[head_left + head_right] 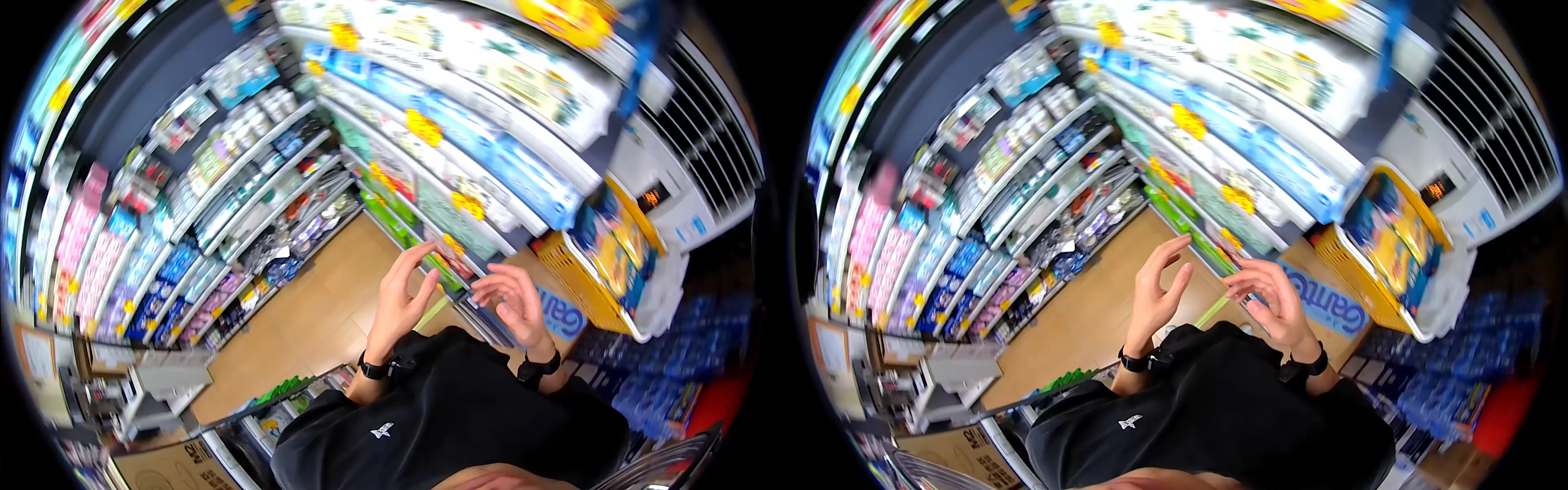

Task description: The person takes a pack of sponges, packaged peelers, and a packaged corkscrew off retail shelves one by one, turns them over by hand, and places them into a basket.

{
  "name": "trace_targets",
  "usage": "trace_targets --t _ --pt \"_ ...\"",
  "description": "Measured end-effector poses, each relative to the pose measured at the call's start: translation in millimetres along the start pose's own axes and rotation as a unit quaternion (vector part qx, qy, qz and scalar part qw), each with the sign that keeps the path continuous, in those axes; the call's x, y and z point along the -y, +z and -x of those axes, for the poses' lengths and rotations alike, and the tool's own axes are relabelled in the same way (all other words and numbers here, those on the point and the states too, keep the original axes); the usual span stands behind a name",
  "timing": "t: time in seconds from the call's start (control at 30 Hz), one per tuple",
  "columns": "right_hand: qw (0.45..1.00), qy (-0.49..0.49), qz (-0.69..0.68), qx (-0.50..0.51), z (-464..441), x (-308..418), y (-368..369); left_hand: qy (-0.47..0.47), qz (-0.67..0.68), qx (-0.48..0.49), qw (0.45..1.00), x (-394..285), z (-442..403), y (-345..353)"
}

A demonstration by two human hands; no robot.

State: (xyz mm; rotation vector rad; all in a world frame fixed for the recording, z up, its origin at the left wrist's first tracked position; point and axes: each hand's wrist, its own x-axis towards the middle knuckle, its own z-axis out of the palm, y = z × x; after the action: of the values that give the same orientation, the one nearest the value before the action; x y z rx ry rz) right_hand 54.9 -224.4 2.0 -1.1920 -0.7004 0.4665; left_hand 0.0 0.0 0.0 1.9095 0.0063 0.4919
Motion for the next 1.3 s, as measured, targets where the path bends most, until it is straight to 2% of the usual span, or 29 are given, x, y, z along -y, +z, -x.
trace_targets --t 0.07,0.1,0.17,0.27,0.37,0.6,0.73,0.77,0.93,1.3 --pt "0.999 0.024 -0.028 0.015 -2 -3 -4 -0.021 -0.051 -0.056 0.997 -2 15 0" --pt "0.999 0.0 -0.013 0.037 -54 -19 42 0.002 -0.043 -0.093 0.995 23 4 -61" --pt "0.998 0.039 -0.01 0.043 -70 -32 65 -0.022 -0.05 -0.124 0.991 29 19 -90" --pt "0.999 0.018 -0.015 0.037 -99 -59 104 -0.025 -0.055 -0.177 0.982 38 35 -137" --pt "0.999 0.003 -0.03 0.044 -129 -76 146 -0.027 -0.078 -0.212 0.974 46 50 -183" --pt "0.996 -0.026 -0.068 0.046 -171 -96 227 -0.054 -0.084 -0.22 0.97 67 65 -259" --pt "0.997 -0.011 -0.064 0.044 -184 -112 235 -0.072 -0.037 -0.212 0.974 91 54 -271" --pt "0.998 0.006 -0.043 0.044 -188 -116 220 -0.076 -0.005 -0.218 0.973 111 47 -253" --pt "0.997 -0.02 -0.067 0.026 -244 -121 222 -0.068 0.007 -0.207 0.976 127 5 -283" --pt "0.995 -0.042 -0.078 0.047 -372 -137 170 -0.043 -0.055 -0.213 0.974 160 -126 -305"
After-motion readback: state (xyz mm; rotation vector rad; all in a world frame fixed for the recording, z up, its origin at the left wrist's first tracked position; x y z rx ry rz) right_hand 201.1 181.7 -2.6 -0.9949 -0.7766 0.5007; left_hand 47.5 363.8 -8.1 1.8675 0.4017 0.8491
